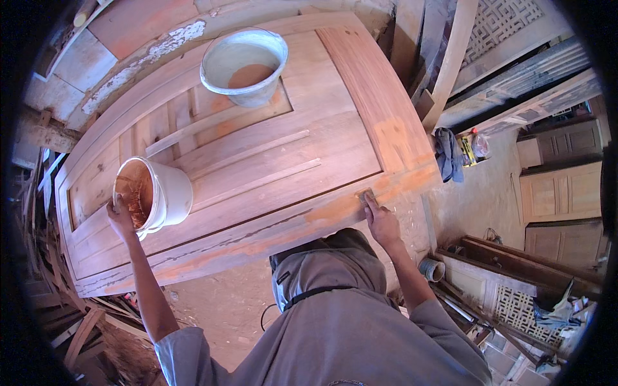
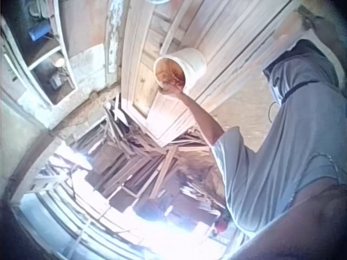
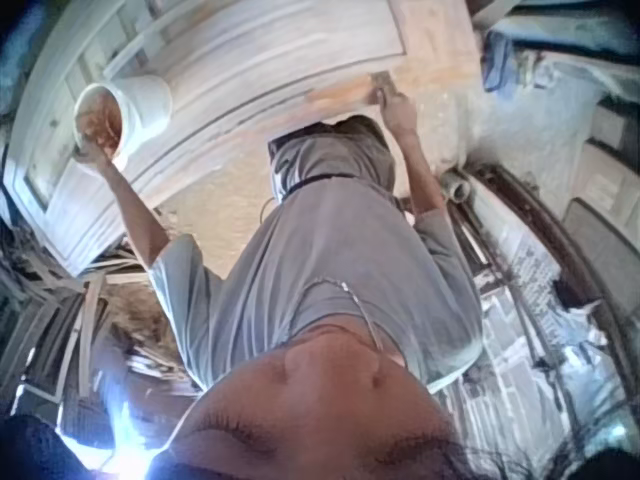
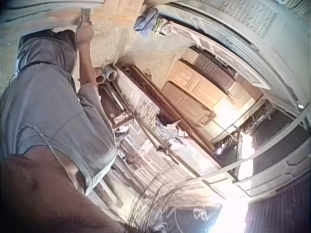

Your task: The person mixes a wood-filler substance in a bucket using a brush and applies it to the edges and crevices of a wooden door using a small spatula tool and their hands.

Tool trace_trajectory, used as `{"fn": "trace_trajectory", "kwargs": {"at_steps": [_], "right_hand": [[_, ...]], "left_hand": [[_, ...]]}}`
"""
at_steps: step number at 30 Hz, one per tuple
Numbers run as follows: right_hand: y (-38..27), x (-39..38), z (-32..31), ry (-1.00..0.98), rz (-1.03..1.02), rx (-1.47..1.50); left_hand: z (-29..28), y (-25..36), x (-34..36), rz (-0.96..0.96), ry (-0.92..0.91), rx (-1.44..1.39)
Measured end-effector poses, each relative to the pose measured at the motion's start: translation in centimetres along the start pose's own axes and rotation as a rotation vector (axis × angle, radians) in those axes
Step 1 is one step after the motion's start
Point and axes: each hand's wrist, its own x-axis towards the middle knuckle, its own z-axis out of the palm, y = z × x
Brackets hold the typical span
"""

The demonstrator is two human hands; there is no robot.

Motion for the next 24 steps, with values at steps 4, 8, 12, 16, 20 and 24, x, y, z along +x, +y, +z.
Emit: {"fn": "trace_trajectory", "kwargs": {"at_steps": [4,8,12,16,20,24], "right_hand": [[0.7,0.2,-1.0,-0.062,-0.071,0.059],[-0.4,0.4,1.1,0.001,-0.054,0.058],[-2.6,-1.4,0.1,-0.057,0.0,-0.024],[-2.6,-1.0,1.7,0.036,-0.07,0.092],[-2.5,-1.7,4.0,0.073,-0.094,0.163],[-3.0,-2.2,2.2,-0.078,-0.123,0.152]], "left_hand": [[0.3,-0.1,-0.1,0.013,0.021,-0.01],[0.6,0.6,-0.1,0.023,0.008,-0.017],[-0.1,-0.8,0.5,0.074,0.051,0.006],[0.1,-0.6,0.2,0.037,0.024,0.006],[0.6,0.6,-0.1,0.022,0.011,0.011],[-0.5,-0.8,0.2,0.064,0.049,0.093]]}}
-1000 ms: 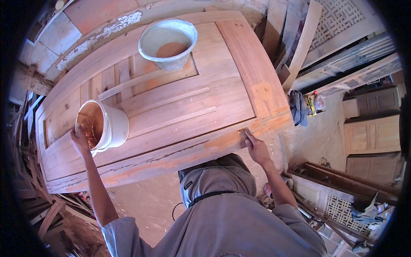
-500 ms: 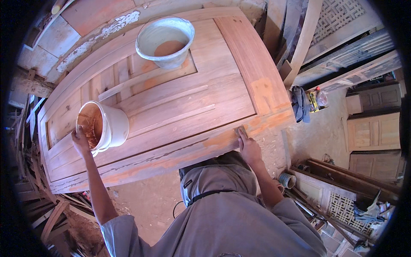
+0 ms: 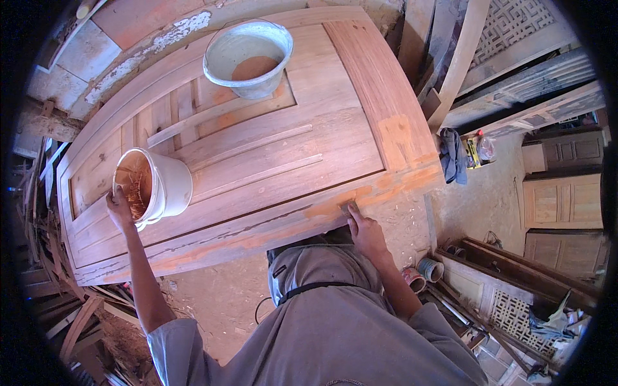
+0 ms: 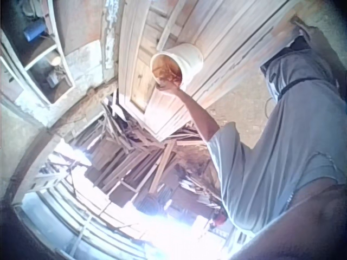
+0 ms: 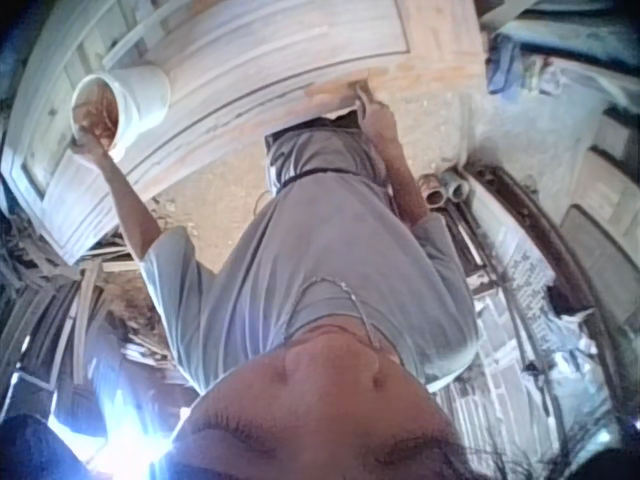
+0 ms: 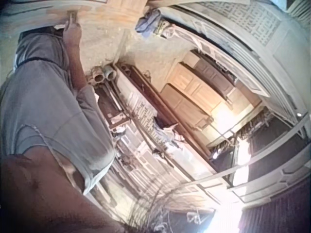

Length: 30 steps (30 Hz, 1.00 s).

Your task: The person mixes a wood-filler substance in a bucket using a brush and applies it to the edges and crevices of a wooden door using a small spatula tool and their hands.

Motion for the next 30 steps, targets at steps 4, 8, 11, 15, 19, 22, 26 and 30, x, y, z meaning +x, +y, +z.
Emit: {"fn": "trace_trajectory", "kwargs": {"at_steps": [4,8,11,15,19,22,26,30], "right_hand": [[-0.5,0.3,2.2,0.171,-0.044,0.068],[-0.4,-0.4,2.9,0.071,-0.044,0.056],[-1.7,0.0,2.5,0.076,-0.049,0.107],[-1.2,-0.1,5.7,0.244,-0.115,0.094],[-2.0,-1.0,4.6,0.058,-0.072,0.075],[-2.6,-0.7,5.5,0.154,-0.113,0.114],[-2.6,-1.1,6.5,0.074,-0.067,0.035],[-3.2,-1.5,5.4,0.029,-0.115,0.147]], "left_hand": [[0.6,1.2,-0.3,-0.016,-0.029,-0.048],[0.6,1.0,-0.3,-0.065,-0.026,-0.091],[0.4,0.1,0.2,0.009,-0.021,0.011],[1.1,0.7,0.4,0.014,-0.032,-0.062],[0.6,-0.4,0.7,-0.022,-0.064,-0.07],[0.3,0.2,0.5,-0.034,-0.083,-0.117],[0.5,0.6,0.0,0.025,-0.038,-0.126],[0.1,1.1,-0.3,0.0,-0.071,-0.062]]}}
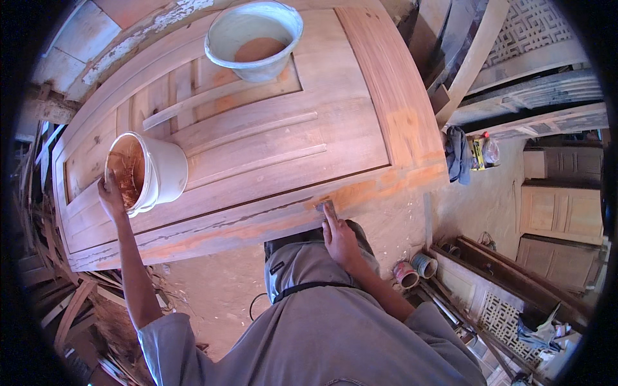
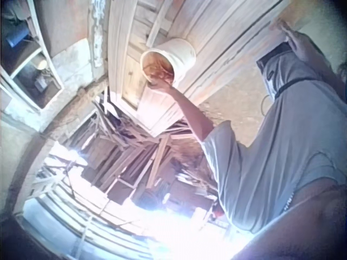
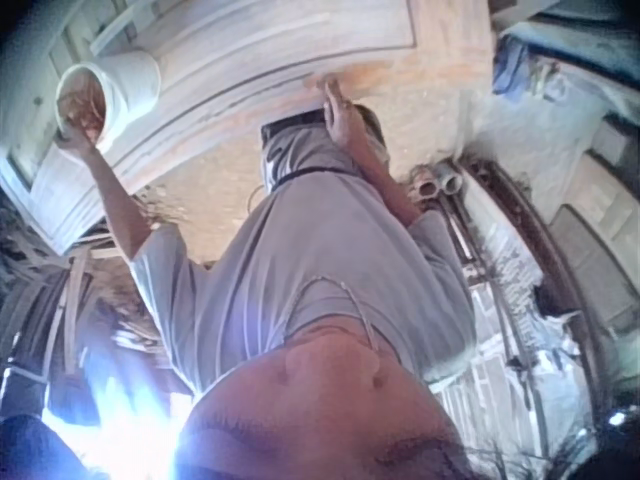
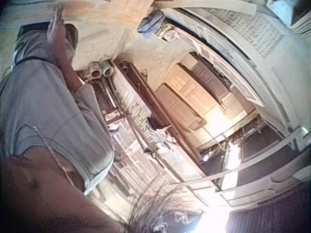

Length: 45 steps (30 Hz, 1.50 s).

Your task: The person mixes a wood-filler substance in a bucket using a brush and applies it to the edges and crevices of a wooden door using a small spatula tool and their hands.

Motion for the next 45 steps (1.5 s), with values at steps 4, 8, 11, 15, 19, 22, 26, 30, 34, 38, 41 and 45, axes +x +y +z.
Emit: {"fn": "trace_trajectory", "kwargs": {"at_steps": [4,8,11,15,19,22,26,30,34,38,41,45], "right_hand": [[-0.3,0.5,1.6,0.026,-0.001,-0.052],[-0.5,0.0,0.8,-0.093,0.001,-0.047],[-0.9,0.7,1.0,-0.075,-0.012,-0.054],[-1.5,0.3,0.4,-0.108,0.004,-0.131],[-1.5,1.0,-1.7,-0.159,-0.255,-0.075],[-4.3,3.8,-5.1,-0.263,-0.366,-0.303],[-2.8,6.6,-6.5,-0.275,-0.503,-0.358],[0.0,7.5,-10.1,-0.333,-0.506,-0.485],[1.3,8.8,-14.4,-0.465,-0.361,-0.641],[2.9,9.5,-18.8,-0.545,-0.202,-0.78],[3.9,11.3,-22.8,-0.658,-0.031,-0.911],[8.0,9.3,-22.4,-0.146,-0.223,0.077]], "left_hand": [[0.4,0.0,0.0,-0.017,0.038,-0.028],[0.3,-0.5,0.1,-0.039,0.043,-0.054],[0.1,-0.4,0.1,-0.015,0.013,-0.111],[0.2,0.3,-0.4,-0.021,0.025,-0.081],[0.3,0.8,-0.2,-0.054,0.02,-0.097],[0.1,0.0,0.4,-0.06,-0.007,-0.073],[0.5,-1.2,0.3,-0.013,0.09,-0.062],[0.2,-0.5,0.0,-0.045,0.031,-0.02],[-0.3,0.9,-0.5,-0.045,0.032,-0.011],[0.1,0.9,-0.7,-0.068,0.062,-0.017],[0.2,0.7,-0.8,-0.1,0.066,-0.08],[0.7,1.4,-0.8,-0.075,0.074,-0.071]]}}
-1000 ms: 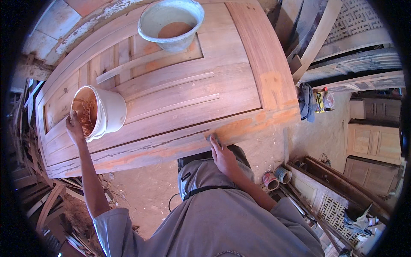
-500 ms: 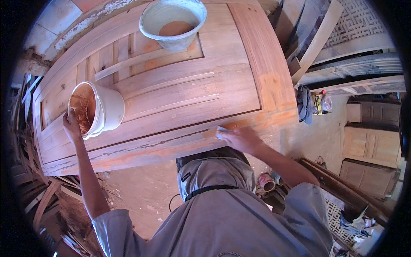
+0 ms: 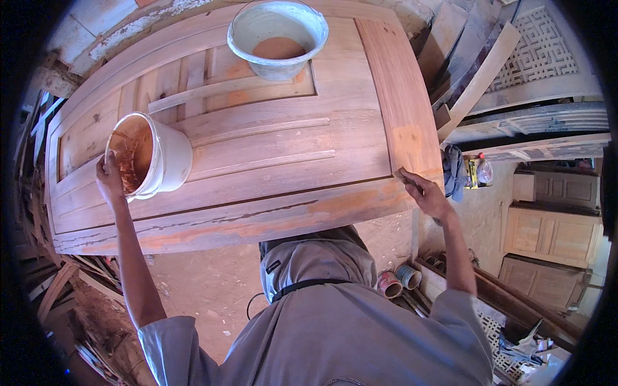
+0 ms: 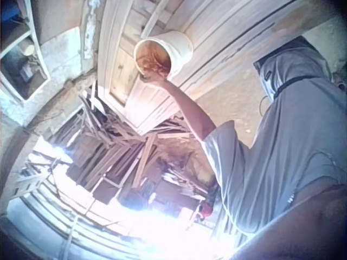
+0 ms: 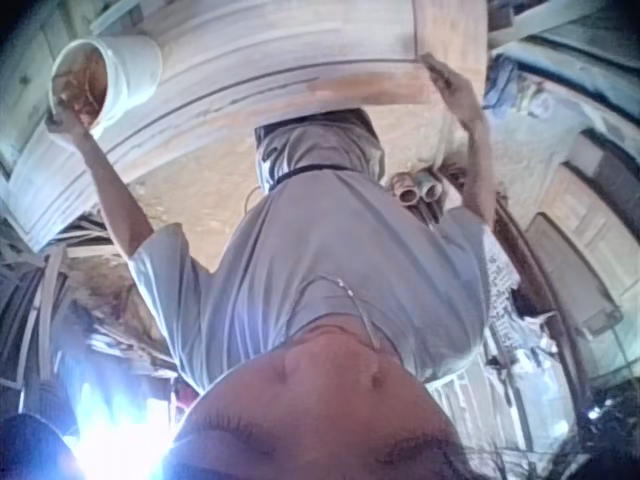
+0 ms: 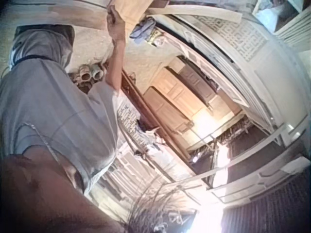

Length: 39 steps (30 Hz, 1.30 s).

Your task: The person mixes a wood-filler substance in a bucket using a brush and applies it to the edges and crevices of a wooden door using a small spatula tool and their hands.

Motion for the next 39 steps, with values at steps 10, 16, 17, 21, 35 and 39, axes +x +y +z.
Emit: {"fn": "trace_trajectory", "kwargs": {"at_steps": [10,16,17,21,35,39], "right_hand": [[-6.8,-5.3,15.1,0.018,0.527,0.977],[-9.5,-3.1,23.4,0.228,0.071,0.086],[-10.3,-2.8,23.9,0.231,0.149,0.023],[-13.2,-1.1,24.7,0.178,0.38,-0.171],[-13.5,-0.6,30.0,0.335,0.327,-0.225],[-13.9,-1.9,29.1,0.18,0.319,-0.194]], "left_hand": [[-0.5,1.7,-0.4,0.052,-0.008,0.034],[-1.2,-1.7,0.0,-0.018,-0.017,-0.04],[-0.8,-0.5,-0.4,-0.015,-0.021,-0.046],[-0.4,1.2,-1.4,-0.005,-0.009,-0.062],[-0.7,3.6,-2.1,-0.037,0.023,-0.04],[-0.4,2.1,-1.9,0.015,0.065,-0.006]]}}
